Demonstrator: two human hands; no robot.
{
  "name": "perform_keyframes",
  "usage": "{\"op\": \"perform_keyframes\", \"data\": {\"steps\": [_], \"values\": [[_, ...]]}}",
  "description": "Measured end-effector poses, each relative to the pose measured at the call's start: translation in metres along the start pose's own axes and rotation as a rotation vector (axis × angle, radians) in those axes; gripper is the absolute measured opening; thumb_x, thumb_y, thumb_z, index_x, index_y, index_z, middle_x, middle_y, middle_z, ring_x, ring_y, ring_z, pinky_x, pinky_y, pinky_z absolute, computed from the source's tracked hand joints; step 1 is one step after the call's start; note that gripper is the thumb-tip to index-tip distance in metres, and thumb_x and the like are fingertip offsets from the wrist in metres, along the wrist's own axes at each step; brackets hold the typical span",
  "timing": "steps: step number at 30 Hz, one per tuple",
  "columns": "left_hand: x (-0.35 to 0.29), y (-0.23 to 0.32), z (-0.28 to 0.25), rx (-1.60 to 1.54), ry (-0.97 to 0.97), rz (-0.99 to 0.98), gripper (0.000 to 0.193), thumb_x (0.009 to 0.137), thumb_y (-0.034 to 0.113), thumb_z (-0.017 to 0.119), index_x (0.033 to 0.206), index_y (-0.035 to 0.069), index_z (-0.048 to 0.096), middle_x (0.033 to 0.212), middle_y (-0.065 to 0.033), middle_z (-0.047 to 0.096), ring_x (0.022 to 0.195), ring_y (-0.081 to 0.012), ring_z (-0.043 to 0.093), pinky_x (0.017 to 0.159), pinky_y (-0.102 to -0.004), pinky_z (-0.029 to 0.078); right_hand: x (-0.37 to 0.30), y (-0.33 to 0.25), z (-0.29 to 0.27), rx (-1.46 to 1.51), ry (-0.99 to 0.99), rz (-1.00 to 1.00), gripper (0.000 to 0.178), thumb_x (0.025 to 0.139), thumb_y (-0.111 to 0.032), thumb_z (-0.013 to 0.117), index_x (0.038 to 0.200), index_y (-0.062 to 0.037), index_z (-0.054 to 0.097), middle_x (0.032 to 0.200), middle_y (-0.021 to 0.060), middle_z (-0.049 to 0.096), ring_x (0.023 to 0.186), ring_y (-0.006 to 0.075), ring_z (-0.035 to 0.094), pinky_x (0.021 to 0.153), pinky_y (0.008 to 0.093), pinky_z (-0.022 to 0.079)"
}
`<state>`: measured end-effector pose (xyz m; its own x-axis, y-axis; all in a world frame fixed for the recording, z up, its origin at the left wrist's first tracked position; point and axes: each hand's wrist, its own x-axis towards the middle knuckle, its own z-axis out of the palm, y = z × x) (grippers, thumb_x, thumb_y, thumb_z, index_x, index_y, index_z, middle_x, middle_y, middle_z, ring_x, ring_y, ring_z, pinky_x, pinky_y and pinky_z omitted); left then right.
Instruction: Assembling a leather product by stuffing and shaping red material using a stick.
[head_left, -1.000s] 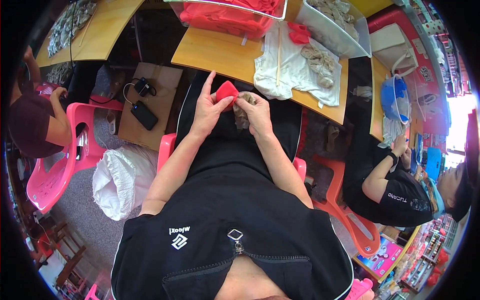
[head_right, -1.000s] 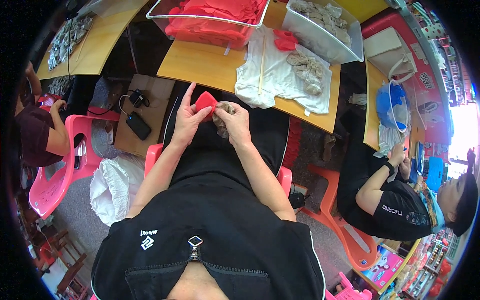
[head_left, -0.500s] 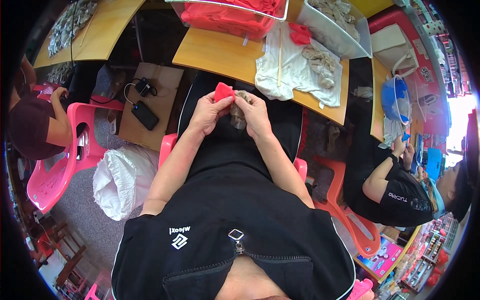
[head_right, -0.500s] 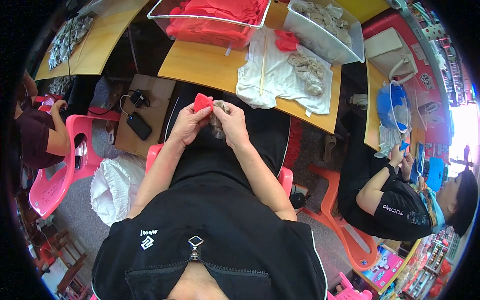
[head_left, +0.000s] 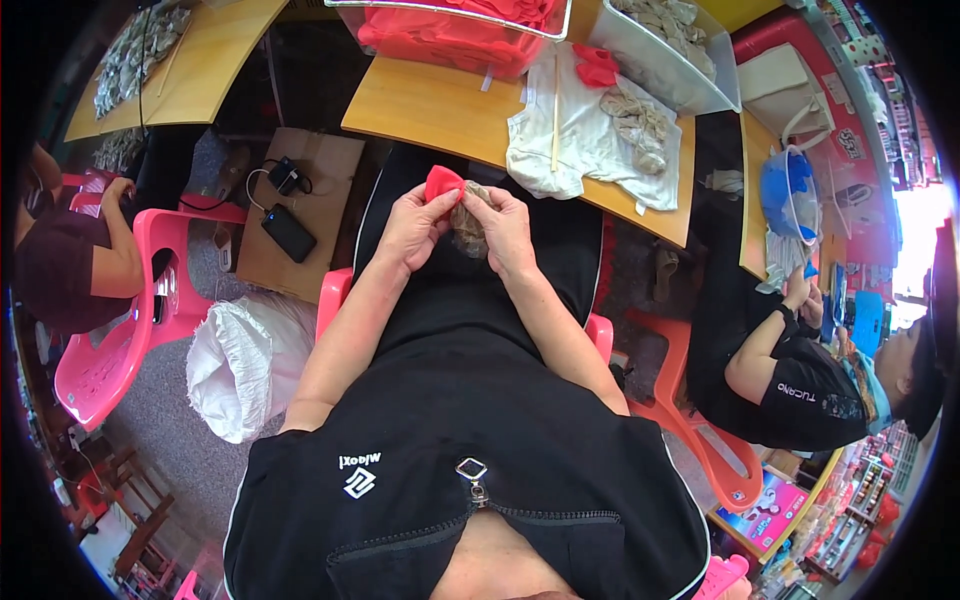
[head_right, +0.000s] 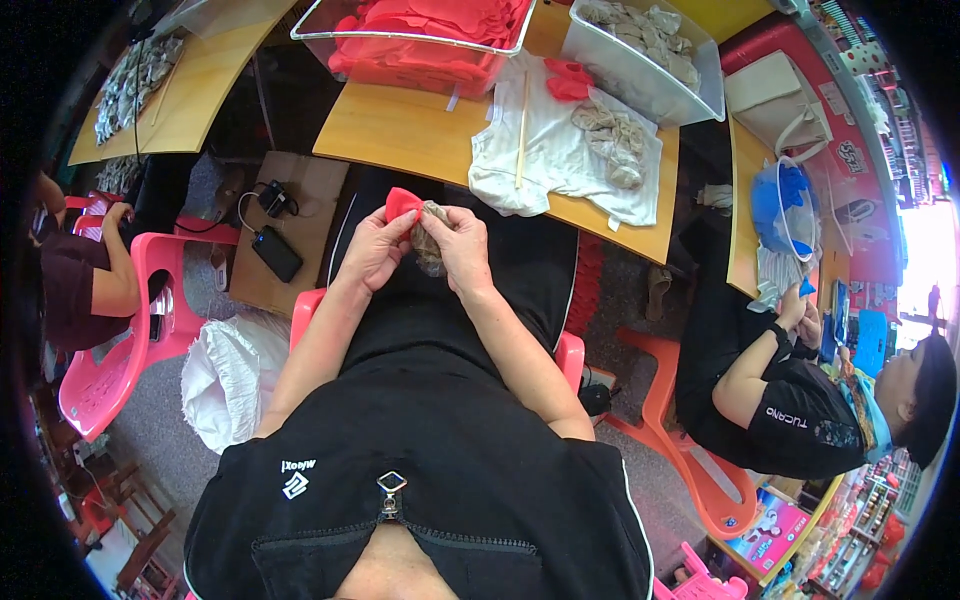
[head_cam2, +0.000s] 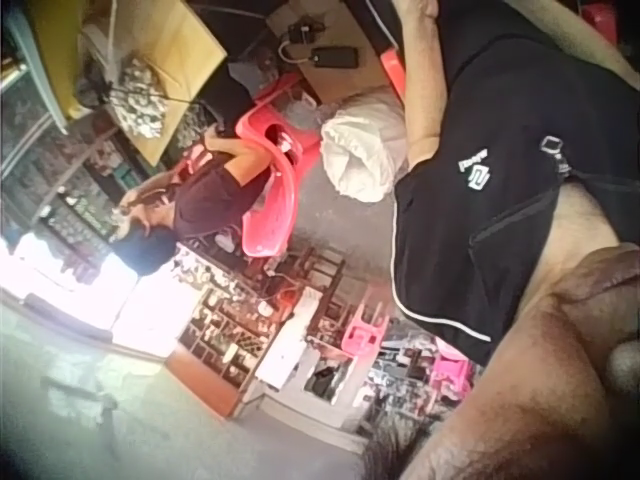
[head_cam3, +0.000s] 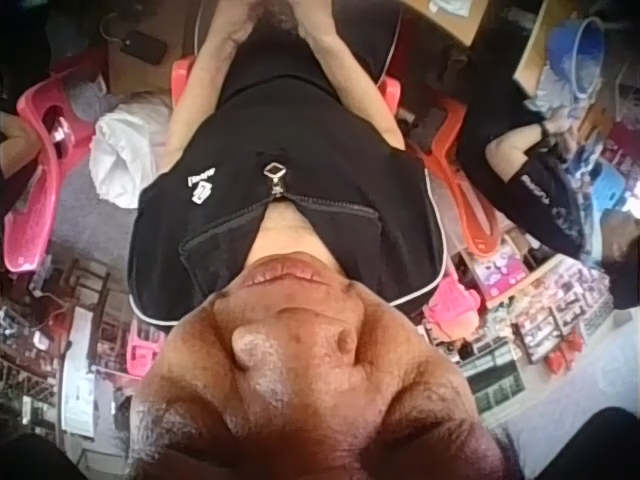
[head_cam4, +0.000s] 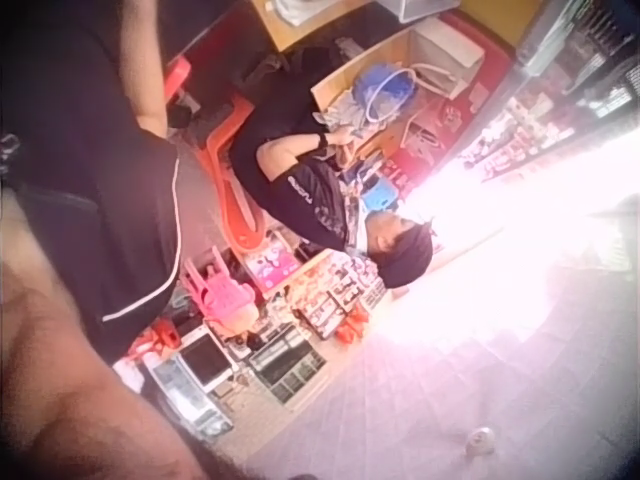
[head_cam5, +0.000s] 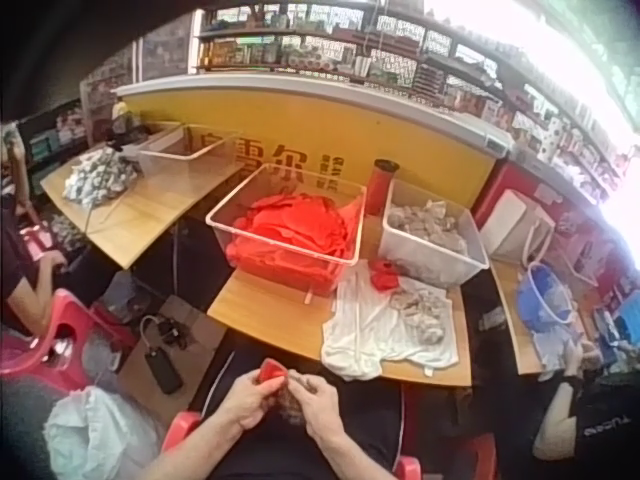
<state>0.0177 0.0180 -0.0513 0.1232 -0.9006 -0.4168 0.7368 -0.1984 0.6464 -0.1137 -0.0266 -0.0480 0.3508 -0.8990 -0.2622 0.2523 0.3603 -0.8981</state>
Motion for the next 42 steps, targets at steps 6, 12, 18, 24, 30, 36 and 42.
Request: {"op": "perform_keyframes", "data": {"steps": [6,12,18,24,30,36,42], "values": [[-0.002,-0.003,0.003,-0.001,-0.048,-0.064,0.021,0.084,0.009,0.066,0.104,0.005,0.060,0.097,-0.0049,0.064,0.085,-0.0138,0.062,0.076,-0.0279,0.052,0.006,0.014,-0.005,-0.308,0.120,-0.109,0.019,0.079,-0.011,0.070,0.093,0.0010,0.065,0.082,0.0040,0.063,0.072,0.0097,0.058,0.066,0.0241,0.047],[0.001,-0.007,-0.004,-0.073,-0.037,-0.118,0.022,0.083,0.010,0.068,0.103,0.006,0.060,0.096,-0.0028,0.064,0.087,-0.0127,0.061,0.077,-0.0282,0.050,0.007,0.007,-0.001,-0.521,0.176,-0.229,0.017,0.078,-0.012,0.069,0.088,0.0010,0.063,0.081,0.0052,0.064,0.071,0.0081,0.058,0.067,0.0241,0.048],[0.006,-0.005,-0.011,-0.151,0.028,-0.138,0.023,0.083,0.010,0.069,0.103,0.008,0.060,0.098,-0.0015,0.065,0.090,-0.0122,0.061,0.078,-0.0275,0.048,-0.002,0.008,0.002,-0.224,0.049,-0.053,0.021,0.081,-0.013,0.067,0.097,0.0010,0.066,0.086,0.0050,0.062,0.077,0.0106,0.058,0.069,0.0246,0.048],[0.004,0.002,-0.008,-0.112,-0.036,-0.129,0.027,0.084,0.009,0.067,0.108,0.004,0.060,0.105,-0.0055,0.064,0.094,-0.0127,0.060,0.081,-0.0258,0.048,-0.002,0.006,-0.004,-0.303,-0.062,-0.067,0.023,0.087,-0.015,0.063,0.101,0.0028,0.066,0.105,0.0066,0.057,0.093,0.0115,0.056,0.080,0.0237,0.044],[-0.002,0.009,-0.001,-0.027,-0.098,-0.120,0.027,0.085,0.009,0.066,0.110,0.002,0.060,0.106,-0.0063,0.064,0.094,-0.0130,0.060,0.081,-0.0258,0.048,-0.006,0.001,-0.002,-0.248,-0.099,0.020,0.022,0.091,-0.016,0.059,0.104,0.0007,0.066,0.107,0.0039,0.055,0.098,0.0107,0.053,0.084,0.0227,0.042],[0.005,-0.001,-0.010,-0.054,-0.137,-0.091,0.024,0.088,0.013,0.063,0.110,0.003,0.059,0.105,-0.0052,0.064,0.093,-0.0127,0.060,0.082,-0.0274,0.049,-0.001,0.011,-0.003,-0.241,-0.037,-0.160,0.024,0.091,-0.012,0.058,0.111,-0.0006,0.062,0.102,0.0031,0.058,0.092,0.0092,0.054,0.080,0.0215,0.043],[0.001,-0.002,-0.003,-0.109,-0.116,-0.110,0.023,0.091,0.017,0.059,0.110,0.004,0.059,0.101,-0.0043,0.065,0.091,-0.0130,0.061,0.082,-0.0287,0.049,0.002,0.010,-0.005,-0.232,0.096,-0.198,0.014,0.082,-0.005,0.067,0.096,-0.0004,0.066,0.082,0.0012,0.064,0.072,0.0065,0.057,0.066,0.0201,0.047]]}}
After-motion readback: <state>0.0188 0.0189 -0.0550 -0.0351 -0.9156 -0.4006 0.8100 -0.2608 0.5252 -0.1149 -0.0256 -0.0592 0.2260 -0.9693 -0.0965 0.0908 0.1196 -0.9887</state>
